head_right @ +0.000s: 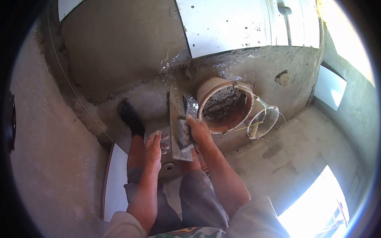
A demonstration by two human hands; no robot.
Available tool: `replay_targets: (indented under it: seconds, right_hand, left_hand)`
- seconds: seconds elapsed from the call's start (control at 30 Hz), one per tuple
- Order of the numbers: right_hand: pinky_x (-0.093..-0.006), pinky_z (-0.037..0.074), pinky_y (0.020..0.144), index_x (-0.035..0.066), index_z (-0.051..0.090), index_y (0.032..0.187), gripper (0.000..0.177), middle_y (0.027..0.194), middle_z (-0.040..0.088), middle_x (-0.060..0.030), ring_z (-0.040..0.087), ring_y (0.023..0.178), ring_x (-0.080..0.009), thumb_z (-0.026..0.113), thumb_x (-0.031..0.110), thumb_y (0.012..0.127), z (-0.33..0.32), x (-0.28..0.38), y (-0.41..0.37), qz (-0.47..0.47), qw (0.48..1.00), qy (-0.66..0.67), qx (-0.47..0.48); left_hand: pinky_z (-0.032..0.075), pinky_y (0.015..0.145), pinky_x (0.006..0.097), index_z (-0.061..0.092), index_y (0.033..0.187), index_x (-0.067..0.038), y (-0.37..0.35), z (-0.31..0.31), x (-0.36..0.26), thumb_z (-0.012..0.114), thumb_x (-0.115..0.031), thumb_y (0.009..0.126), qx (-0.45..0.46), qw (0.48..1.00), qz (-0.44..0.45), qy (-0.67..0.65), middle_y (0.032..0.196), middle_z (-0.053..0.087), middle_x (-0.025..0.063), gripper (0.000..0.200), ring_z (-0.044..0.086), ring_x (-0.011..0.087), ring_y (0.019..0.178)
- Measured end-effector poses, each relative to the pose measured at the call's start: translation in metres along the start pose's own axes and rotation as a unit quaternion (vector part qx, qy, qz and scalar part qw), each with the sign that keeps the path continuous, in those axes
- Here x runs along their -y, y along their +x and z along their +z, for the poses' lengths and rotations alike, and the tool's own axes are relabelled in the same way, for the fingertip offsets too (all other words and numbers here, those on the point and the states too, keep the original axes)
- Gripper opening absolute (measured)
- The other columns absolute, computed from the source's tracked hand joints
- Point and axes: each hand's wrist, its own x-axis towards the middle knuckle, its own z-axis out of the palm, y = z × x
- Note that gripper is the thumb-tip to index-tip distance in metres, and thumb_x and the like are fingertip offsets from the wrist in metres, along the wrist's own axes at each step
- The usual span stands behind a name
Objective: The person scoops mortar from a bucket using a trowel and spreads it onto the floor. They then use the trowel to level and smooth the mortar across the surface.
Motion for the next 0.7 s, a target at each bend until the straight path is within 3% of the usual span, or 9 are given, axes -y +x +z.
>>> replay_targets:
  seconds: [0.07,0.17,0.27,0.3,0.37,0.43,0.5,0.6,0.7]
  right_hand:
    - [-0.0258,0.041,0.046,0.004,0.057,0.09,0.03,0.068,0.055,-0.0025,0.051,0.052,-0.0102,0.055,0.034,0.094,-0.018,-0.006,-0.026,-0.079,0.988,-0.13,0.04]
    - [-0.0293,0.044,0.047,0.0,0.054,0.091,0.034,0.066,0.055,-0.003,0.054,0.052,-0.0109,0.061,0.033,0.09,-0.051,-0.01,-0.068,-0.131,0.97,-0.198,0.055]
    - [-0.0266,0.046,0.051,0.003,0.055,0.092,0.032,0.07,0.058,-0.0042,0.057,0.055,-0.0108,0.063,0.033,0.089,-0.098,-0.007,-0.101,-0.139,0.949,-0.279,0.04]
    - [-0.0266,0.046,0.051,0.003,0.055,0.092,0.032,0.07,0.058,-0.0042,0.057,0.055,-0.0108,0.063,0.033,0.089,-0.112,-0.004,-0.104,-0.138,0.95,-0.276,0.039]
    - [-0.0313,0.051,0.059,0.004,0.055,0.095,0.032,0.076,0.065,-0.0115,0.065,0.062,-0.0193,0.066,0.033,0.085,-0.137,0.004,-0.105,-0.019,0.935,-0.35,-0.045]
    - [-0.0407,0.054,0.069,0.005,0.056,0.1,0.027,0.085,0.067,-0.0205,0.069,0.077,-0.0317,0.064,0.024,0.082,-0.161,0.002,-0.079,-0.126,0.724,-0.66,-0.157]
    - [-0.0472,0.053,0.078,0.003,0.058,0.102,0.029,0.09,0.067,-0.0248,0.066,0.088,-0.0382,0.061,0.017,0.078,-0.165,0.014,-0.053,-0.084,0.666,-0.705,-0.228]
    - [-0.0456,0.053,0.081,-0.001,0.059,0.103,0.03,0.093,0.067,-0.0245,0.066,0.092,-0.0369,0.059,0.014,0.078,-0.17,0.027,-0.011,-0.085,0.65,-0.715,-0.244]
    - [-0.0473,0.051,0.084,-0.002,0.059,0.102,0.028,0.092,0.067,-0.0259,0.066,0.09,-0.0389,0.054,0.011,0.078,-0.169,0.017,0.018,-0.074,0.676,-0.698,-0.223]
  left_hand:
    - [0.042,0.053,0.0216,0.057,0.117,-0.003,0.0,0.001,0.001,0.054,-0.047,0.093,-0.001,1.0,0.002,0.003,0.098,0.066,0.0066,0.05,0.056,0.0089,0.064]
    - [0.042,0.054,0.0217,0.057,0.118,-0.004,-0.001,0.006,0.0,0.053,-0.045,0.094,0.011,1.0,0.008,0.015,0.098,0.066,0.0066,0.047,0.056,0.0086,0.064]
    - [0.042,0.054,0.0218,0.057,0.12,-0.004,-0.001,0.01,0.002,0.052,-0.044,0.095,0.007,0.999,0.003,0.035,0.099,0.066,0.0068,0.048,0.056,0.0082,0.064]
    - [0.042,0.054,0.0218,0.057,0.121,-0.004,0.0,0.011,0.003,0.052,-0.044,0.095,0.008,0.999,0.004,0.038,0.1,0.066,0.0071,0.049,0.056,0.0081,0.064]
    - [0.042,0.054,0.0217,0.056,0.121,-0.003,-0.001,0.013,0.005,0.052,-0.045,0.094,0.009,0.999,0.002,0.042,0.1,0.066,0.0074,0.05,0.056,0.008,0.063]
    - [0.042,0.054,0.0214,0.056,0.121,-0.003,-0.002,0.016,0.004,0.052,-0.045,0.094,0.012,0.998,0.008,0.063,0.101,0.066,0.008,0.05,0.056,0.0077,0.063]
    - [0.042,0.054,0.0214,0.056,0.121,-0.003,-0.001,0.018,0.007,0.052,-0.046,0.094,0.013,0.997,0.009,0.071,0.101,0.066,0.0081,0.051,0.056,0.0077,0.062]
    - [0.042,0.053,0.0209,0.057,0.121,-0.005,0.0,0.018,0.009,0.054,-0.048,0.093,0.014,0.997,0.009,0.079,0.102,0.066,0.0081,0.052,0.057,0.0075,0.062]
    - [0.043,0.053,0.0202,0.057,0.12,-0.006,-0.001,0.021,0.013,0.054,-0.05,0.092,0.018,0.996,0.004,0.089,0.102,0.066,0.0079,0.052,0.057,0.0072,0.062]
